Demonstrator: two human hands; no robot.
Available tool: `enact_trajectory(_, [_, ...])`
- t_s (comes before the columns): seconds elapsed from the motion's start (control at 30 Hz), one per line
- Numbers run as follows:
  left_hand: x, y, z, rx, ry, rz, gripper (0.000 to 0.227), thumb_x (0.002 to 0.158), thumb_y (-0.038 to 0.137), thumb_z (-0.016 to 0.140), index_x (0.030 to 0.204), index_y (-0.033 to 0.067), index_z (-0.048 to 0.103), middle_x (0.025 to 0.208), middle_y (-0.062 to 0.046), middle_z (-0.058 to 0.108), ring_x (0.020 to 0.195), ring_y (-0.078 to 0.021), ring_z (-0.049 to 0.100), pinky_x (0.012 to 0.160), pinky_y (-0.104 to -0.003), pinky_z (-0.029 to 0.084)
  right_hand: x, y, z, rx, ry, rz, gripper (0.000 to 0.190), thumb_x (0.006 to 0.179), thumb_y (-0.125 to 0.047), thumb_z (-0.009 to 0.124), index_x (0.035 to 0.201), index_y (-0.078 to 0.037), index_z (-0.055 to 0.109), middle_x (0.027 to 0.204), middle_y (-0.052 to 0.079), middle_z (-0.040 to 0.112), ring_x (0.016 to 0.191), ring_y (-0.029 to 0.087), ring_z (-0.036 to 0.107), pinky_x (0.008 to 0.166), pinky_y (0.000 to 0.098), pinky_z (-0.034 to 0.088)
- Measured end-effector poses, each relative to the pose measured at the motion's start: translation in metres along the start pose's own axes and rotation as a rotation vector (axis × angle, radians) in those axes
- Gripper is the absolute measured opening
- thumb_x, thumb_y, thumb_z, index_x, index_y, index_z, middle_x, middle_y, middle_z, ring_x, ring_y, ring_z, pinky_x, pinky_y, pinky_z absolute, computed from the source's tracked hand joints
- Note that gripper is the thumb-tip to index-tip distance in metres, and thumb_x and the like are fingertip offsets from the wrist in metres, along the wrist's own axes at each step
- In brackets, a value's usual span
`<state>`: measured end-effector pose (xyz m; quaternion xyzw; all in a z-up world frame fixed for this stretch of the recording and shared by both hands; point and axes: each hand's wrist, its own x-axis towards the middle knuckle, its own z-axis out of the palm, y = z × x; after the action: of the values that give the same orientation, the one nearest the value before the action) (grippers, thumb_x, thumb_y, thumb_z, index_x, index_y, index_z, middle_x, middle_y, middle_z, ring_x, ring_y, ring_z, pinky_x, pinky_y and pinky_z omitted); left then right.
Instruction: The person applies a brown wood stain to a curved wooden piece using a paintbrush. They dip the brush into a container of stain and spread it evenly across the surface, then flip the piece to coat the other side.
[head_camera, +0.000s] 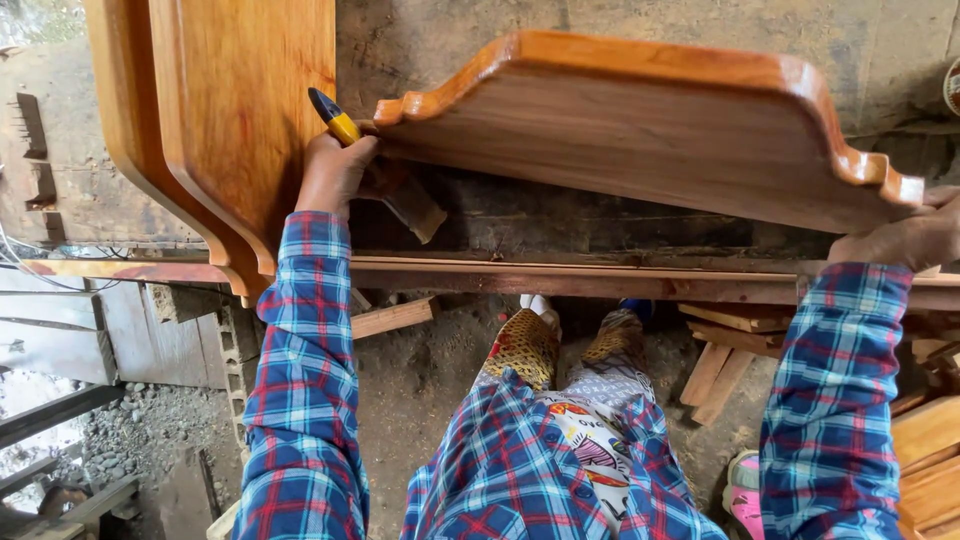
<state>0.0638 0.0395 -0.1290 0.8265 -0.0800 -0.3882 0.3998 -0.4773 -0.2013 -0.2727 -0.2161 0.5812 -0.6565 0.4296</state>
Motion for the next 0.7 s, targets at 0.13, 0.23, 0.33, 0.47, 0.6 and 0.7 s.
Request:
enact_trajectory(0.13, [0.001, -0.016, -0.006, 0.126, 0.072, 0.04, 0.008, 0.079, 0.016, 0.065, 0.085, 0.0108, 0.067, 0.072, 0.001, 0.059, 0.062, -0.0109, 0.058, 0.051, -0.031, 0.053, 0.011, 0.002, 0.003, 0.017, -0.087, 0.042, 0.045, 0.086, -0.035, 0.068, 0.071, -0.02, 0.029, 0.074, -0.002, 0.034, 0.07, 0.018, 0.04, 0.07, 0.0417, 0.046])
enact_trajectory(0.23, [-0.016, -0.022, -0.013, 0.291, 0.074, 0.075, 0.008, 0.081, 0.019, 0.066, 0.082, 0.0112, 0.068, 0.074, 0.003, 0.061, 0.069, -0.0091, 0.058, 0.057, -0.029, 0.049, 0.028, 0.004, 0.005, -0.019, -0.053, 0.13, 0.04, 0.081, -0.036, 0.067, 0.071, -0.02, 0.032, 0.074, -0.003, 0.038, 0.071, 0.018, 0.044, 0.07, 0.0398, 0.047])
enact_trajectory(0.33, [-0.055, -0.006, -0.014, 0.407, 0.052, 0.008, 0.015, 0.081, 0.022, 0.063, 0.082, 0.0093, 0.07, 0.073, -0.005, 0.068, 0.064, -0.0162, 0.066, 0.057, -0.032, 0.055, -0.01, -0.042, 0.043, -0.113, -0.087, 0.237, 0.035, 0.069, -0.047, 0.068, 0.072, -0.018, 0.048, 0.078, 0.003, 0.058, 0.079, 0.024, 0.064, 0.077, 0.0435, 0.06])
enact_trajectory(0.47, [-0.095, -0.012, -0.015, 0.36, 0.115, -0.139, 0.018, 0.079, 0.024, 0.065, 0.071, 0.0082, 0.062, 0.067, -0.005, 0.06, 0.056, -0.0161, 0.064, 0.047, -0.033, 0.061, -0.028, -0.057, 0.059, -0.225, -0.042, 0.22, 0.047, 0.062, -0.054, 0.075, 0.058, -0.021, 0.042, 0.075, 0.002, 0.071, 0.08, 0.025, 0.087, 0.074, 0.0438, 0.067])
enact_trajectory(0.6, [-0.12, -0.027, -0.021, 0.327, 0.093, -0.171, 0.019, 0.08, 0.021, 0.061, 0.071, 0.0045, 0.065, 0.069, -0.009, 0.07, 0.055, -0.0193, 0.065, 0.049, -0.032, 0.058, -0.039, -0.058, 0.057, -0.319, -0.095, 0.131, 0.052, 0.071, -0.059, 0.074, 0.059, -0.022, 0.038, 0.07, 0.0, 0.065, 0.068, 0.02, 0.07, 0.066, 0.041, 0.06])
enact_trajectory(0.7, [-0.126, -0.041, -0.021, 0.239, 0.129, -0.228, 0.018, 0.079, 0.017, 0.062, 0.069, 0.0046, 0.053, 0.065, -0.011, 0.06, 0.056, -0.0221, 0.065, 0.048, -0.035, 0.06, -0.021, -0.041, 0.04, -0.428, -0.029, 0.082, 0.055, 0.08, -0.055, 0.072, 0.06, -0.018, 0.037, 0.063, -0.002, 0.052, 0.061, 0.015, 0.048, 0.063, 0.0353, 0.044])
